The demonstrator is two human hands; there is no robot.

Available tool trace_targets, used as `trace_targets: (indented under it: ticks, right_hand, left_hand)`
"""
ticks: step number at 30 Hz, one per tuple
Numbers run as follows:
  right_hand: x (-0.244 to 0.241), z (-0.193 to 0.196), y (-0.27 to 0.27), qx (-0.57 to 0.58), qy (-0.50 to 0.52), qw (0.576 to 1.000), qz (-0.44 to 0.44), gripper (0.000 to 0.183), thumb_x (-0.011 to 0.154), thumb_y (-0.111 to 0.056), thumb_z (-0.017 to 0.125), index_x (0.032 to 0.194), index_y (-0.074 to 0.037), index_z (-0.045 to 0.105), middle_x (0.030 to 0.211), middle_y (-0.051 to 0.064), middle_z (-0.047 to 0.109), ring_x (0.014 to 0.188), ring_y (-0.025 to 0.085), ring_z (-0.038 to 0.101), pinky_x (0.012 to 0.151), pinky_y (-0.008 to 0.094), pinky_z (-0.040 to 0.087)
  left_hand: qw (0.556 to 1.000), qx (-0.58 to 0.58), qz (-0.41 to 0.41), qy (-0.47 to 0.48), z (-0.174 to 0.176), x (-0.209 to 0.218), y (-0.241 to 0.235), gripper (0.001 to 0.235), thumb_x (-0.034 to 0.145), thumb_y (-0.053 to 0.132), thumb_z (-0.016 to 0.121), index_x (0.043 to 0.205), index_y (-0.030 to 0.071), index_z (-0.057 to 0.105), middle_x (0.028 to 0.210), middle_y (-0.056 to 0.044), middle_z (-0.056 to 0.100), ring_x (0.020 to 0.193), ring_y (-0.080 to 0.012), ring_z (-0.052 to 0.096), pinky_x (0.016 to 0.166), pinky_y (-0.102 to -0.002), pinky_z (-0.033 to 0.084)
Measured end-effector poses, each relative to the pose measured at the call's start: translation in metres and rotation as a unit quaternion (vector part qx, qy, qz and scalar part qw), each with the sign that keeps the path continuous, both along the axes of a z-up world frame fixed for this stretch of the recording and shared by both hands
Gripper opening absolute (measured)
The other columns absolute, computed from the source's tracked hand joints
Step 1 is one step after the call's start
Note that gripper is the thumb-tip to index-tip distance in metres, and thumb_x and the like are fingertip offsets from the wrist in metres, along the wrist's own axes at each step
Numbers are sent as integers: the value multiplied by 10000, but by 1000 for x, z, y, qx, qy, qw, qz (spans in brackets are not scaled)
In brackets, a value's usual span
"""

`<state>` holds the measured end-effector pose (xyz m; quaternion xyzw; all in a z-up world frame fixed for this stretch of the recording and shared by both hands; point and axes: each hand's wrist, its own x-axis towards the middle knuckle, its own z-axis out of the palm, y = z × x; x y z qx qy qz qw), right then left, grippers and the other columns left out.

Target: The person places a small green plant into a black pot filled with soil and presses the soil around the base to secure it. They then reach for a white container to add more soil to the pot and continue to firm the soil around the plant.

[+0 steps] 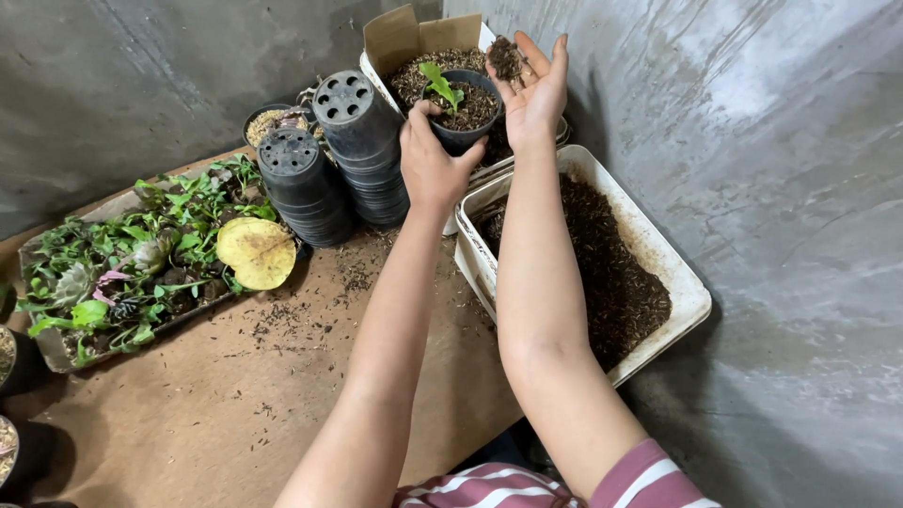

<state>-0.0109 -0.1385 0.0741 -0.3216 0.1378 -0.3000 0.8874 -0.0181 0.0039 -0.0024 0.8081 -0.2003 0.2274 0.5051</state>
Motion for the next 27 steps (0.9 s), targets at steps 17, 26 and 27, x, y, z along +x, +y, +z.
trace_targets:
  ticks: [17, 26, 27]
  right_hand:
    - [8, -5, 21, 16, -44, 995, -86, 698, 816, -557, 560, 1090, 63, 727, 1032, 196, 750, 952, 282, 708, 921, 463, 596]
    - [69, -117, -32, 162, 18, 977, -140, 277, 845, -171, 803, 1046, -25, 680, 914, 75, 576, 827, 181, 646, 691, 247, 631]
    - [77, -123, -38, 172, 43, 976, -124, 243, 838, -201, 805, 942, -13, 692, 837, 71, 616, 763, 162, 677, 659, 240, 632]
  left_hand:
    - [999, -10, 23, -40, -16, 9, -5, 663, 711, 368, 846, 1156, 97, 435, 1165, -90, 590, 1184, -351, 566, 929, -455, 487]
    - [997, -64, 37, 22, -26, 8, -11, 697, 671, 429, 913, 1084, 205, 398, 1438, -237, 569, 1303, -380, 567, 1067, -491, 486]
    - [997, -70, 41, 7, -24, 11, -13, 699, 660, 414, 926, 1070, 204, 399, 1420, -223, 586, 1288, -372, 580, 1059, -484, 493]
